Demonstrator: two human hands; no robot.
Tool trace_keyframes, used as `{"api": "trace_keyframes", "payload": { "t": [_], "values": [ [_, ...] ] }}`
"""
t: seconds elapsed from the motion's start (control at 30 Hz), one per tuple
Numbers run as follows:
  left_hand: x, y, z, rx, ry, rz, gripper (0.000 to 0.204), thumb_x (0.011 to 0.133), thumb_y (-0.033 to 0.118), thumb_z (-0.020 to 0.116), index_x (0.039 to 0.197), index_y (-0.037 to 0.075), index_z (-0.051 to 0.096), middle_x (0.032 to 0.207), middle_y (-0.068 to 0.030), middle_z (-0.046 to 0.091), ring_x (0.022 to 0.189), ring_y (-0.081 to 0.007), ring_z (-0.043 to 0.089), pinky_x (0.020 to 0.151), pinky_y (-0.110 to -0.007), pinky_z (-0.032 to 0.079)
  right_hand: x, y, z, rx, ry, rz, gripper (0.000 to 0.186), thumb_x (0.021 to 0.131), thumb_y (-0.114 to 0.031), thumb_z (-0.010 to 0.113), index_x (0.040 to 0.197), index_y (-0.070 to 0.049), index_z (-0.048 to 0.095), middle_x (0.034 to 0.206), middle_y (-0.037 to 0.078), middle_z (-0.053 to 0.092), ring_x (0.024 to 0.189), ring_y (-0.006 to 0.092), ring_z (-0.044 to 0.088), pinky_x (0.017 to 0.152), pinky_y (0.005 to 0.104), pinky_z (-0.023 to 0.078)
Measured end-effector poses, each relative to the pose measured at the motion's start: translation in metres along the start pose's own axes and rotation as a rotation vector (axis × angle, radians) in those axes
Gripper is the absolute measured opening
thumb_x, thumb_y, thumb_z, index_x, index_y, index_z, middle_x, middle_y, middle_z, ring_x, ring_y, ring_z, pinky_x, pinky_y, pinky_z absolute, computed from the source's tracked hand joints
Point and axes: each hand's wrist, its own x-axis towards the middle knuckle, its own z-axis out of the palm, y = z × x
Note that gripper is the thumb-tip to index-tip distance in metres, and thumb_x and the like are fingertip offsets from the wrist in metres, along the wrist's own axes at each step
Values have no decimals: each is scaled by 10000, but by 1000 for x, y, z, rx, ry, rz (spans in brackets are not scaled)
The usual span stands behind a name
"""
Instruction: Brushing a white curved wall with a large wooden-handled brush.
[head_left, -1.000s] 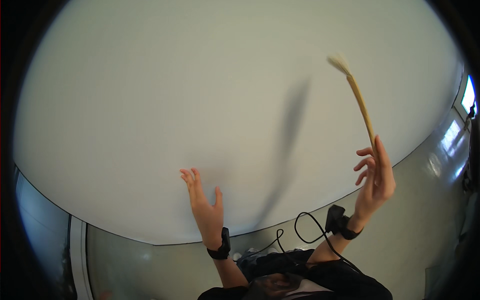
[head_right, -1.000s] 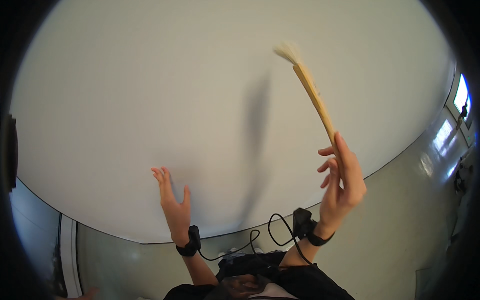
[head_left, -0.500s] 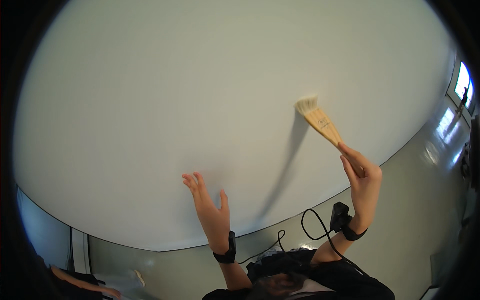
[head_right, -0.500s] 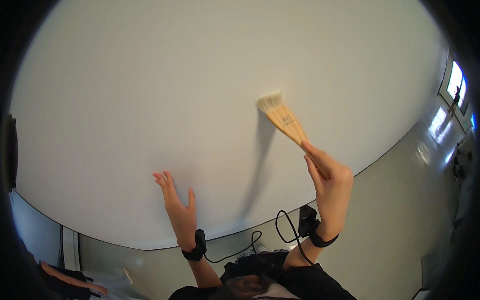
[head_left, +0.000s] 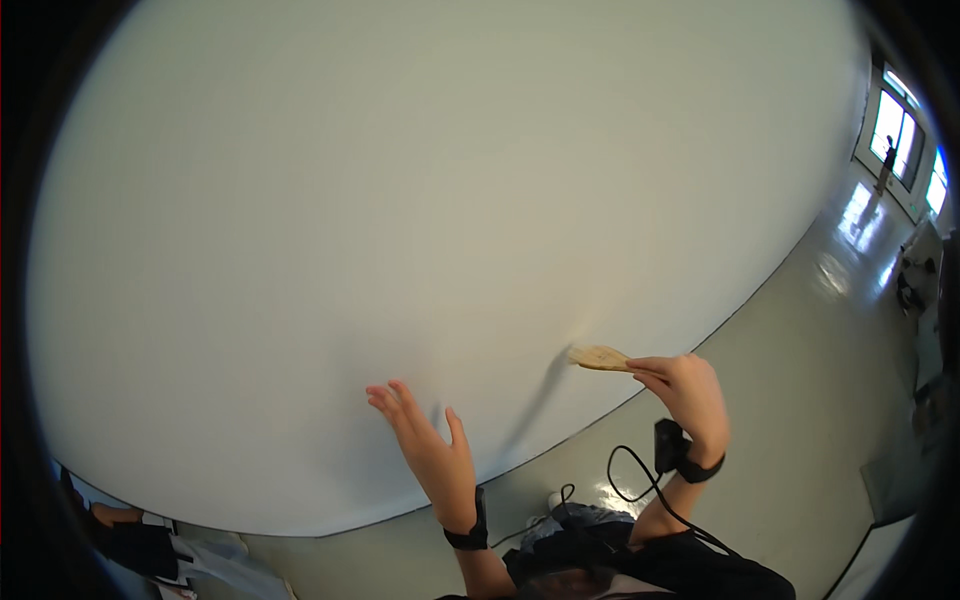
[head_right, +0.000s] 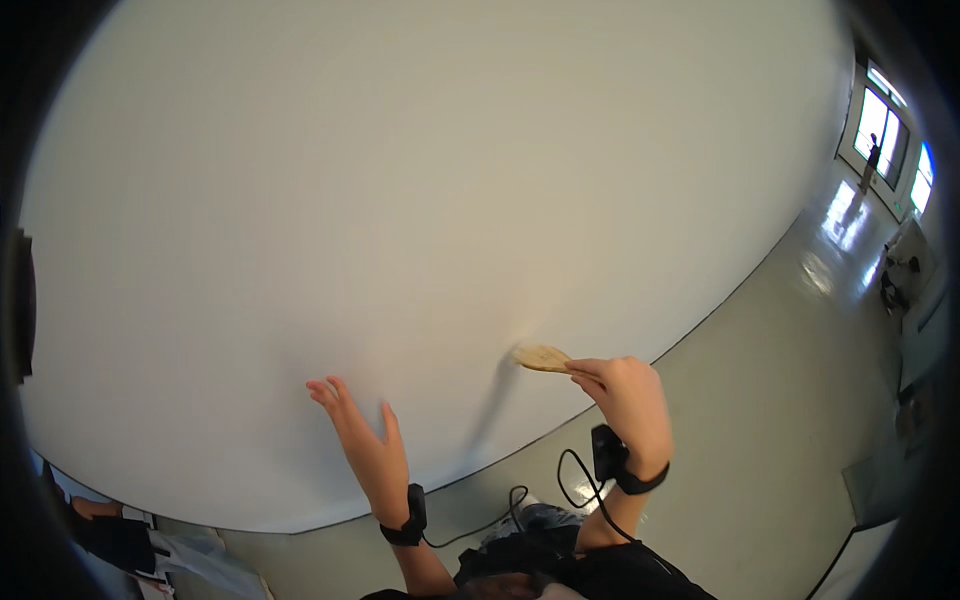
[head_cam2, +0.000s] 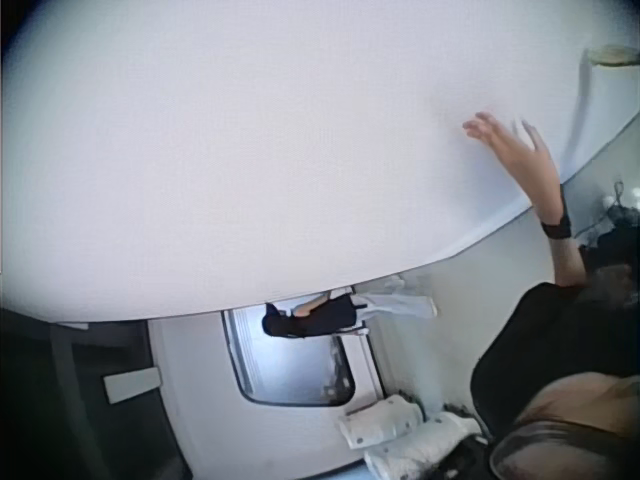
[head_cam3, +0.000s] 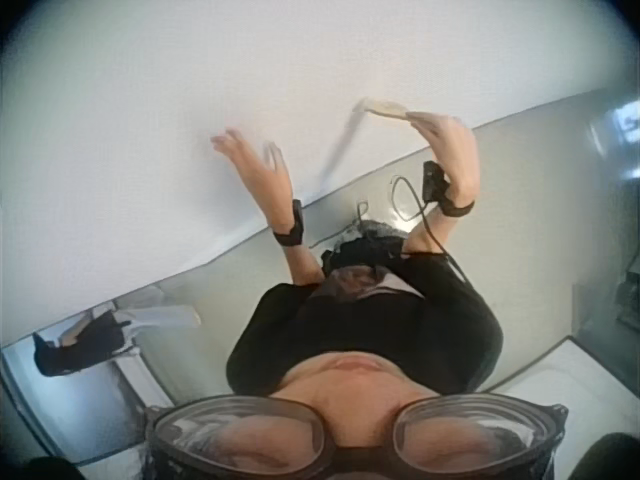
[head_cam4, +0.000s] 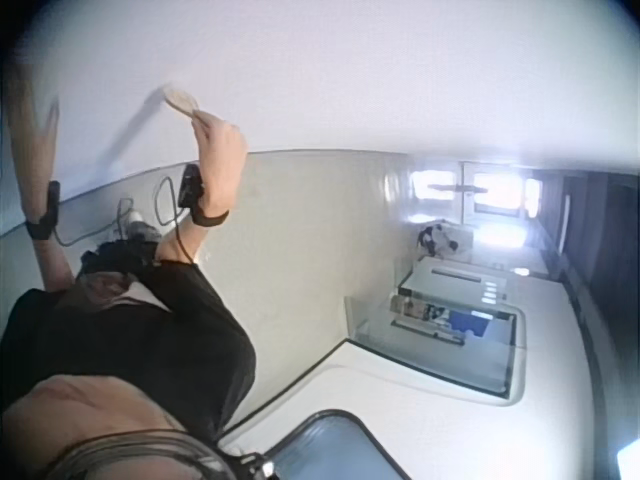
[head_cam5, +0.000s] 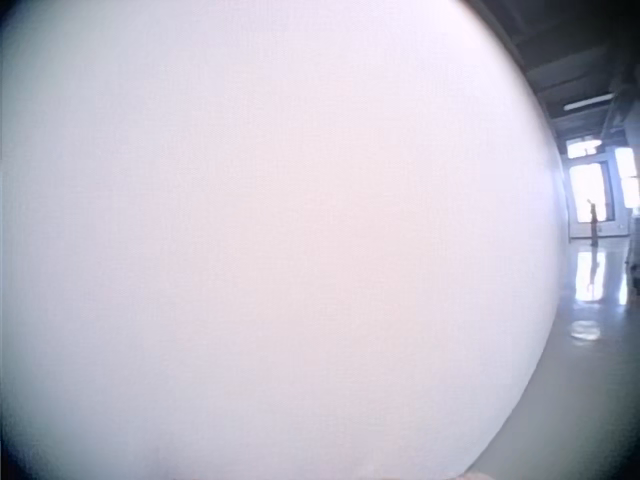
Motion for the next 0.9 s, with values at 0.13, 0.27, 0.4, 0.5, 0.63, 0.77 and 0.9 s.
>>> {"api": "trace_keyframes", "payload": {
  "t": [0.13, 0.27, 0.4, 0.5, 0.63, 0.77, 0.9],
  "values": [
    [2, -13, 2, -26, -9, -18, 818, 967, 18, 608, 1658, 110, 181, 1719, -227, 73, 1577, -438, 105, 1237, -491, 267, -11, -23, -23, 286, 348, -234, 306, 841, 19, 772, 1138, -55, 776, 904, 147, 774, 648, 232, 683, 577, 291, 488],
    [-1, -27, -2, 23, -36, 41, 793, 974, 40, 608, 1649, 72, 193, 1714, -233, 102, 1575, -434, 132, 1237, -493, 264, -4, -26, -25, 393, 766, -328, 319, 857, 133, 672, 1165, 73, 734, 959, 146, 773, 642, 122, 598, 600, 245, 452],
    [-4, -25, 3, -2, 45, 41, 719, 996, 54, 590, 1625, 25, 243, 1681, -257, 225, 1564, -429, 199, 1237, -486, 258, 42, -28, -2, 378, 969, -457, 345, 874, 129, 680, 1200, 34, 738, 859, 125, 735, 609, 135, 543, 584, 232, 425],
    [-4, -14, 12, -30, 201, -32, 472, 1033, 84, 553, 1490, 10, 465, 1650, -265, 303, 1558, -416, 233, 1238, -479, 252, 56, -18, -5, 347, 808, -399, 367, 871, 112, 702, 1212, -15, 752, 747, 92, 666, 590, 129, 512, 565, 235, 410],
    [-7, -23, 45, 146, 363, 37, 219, 1055, 121, 542, 1208, 5, 647, 1637, -262, 338, 1441, -381, 470, 1129, -435, 408, 52, -1, -15, 494, 617, -273, 330, 890, 56, 722, 1201, -45, 766, 649, 78, 547, 537, 126, 439, 514, 259, 362],
    [-4, -22, 58, 23, 407, -104, 177, 1048, 126, 560, 1000, 6, 681, 1649, -276, 296, 1461, -404, 425, 1127, -516, 391, 33, 2, -25, 482, 460, -145, 316, 904, 11, 726, 1204, -80, 768, 629, 92, 550, 515, 140, 430, 508, 260, 359],
    [-1, -21, 56, -15, 453, -164, 192, 1042, 100, 563, 993, 9, 726, 1631, -245, 349, 1332, -358, 555, 1113, -519, 394, 31, 10, -19, 407, 262, -50, 290, 915, -72, 735, 1192, -145, 779, 630, 120, 605, 490, 184, 458, 503, 274, 379]
  ]
}}
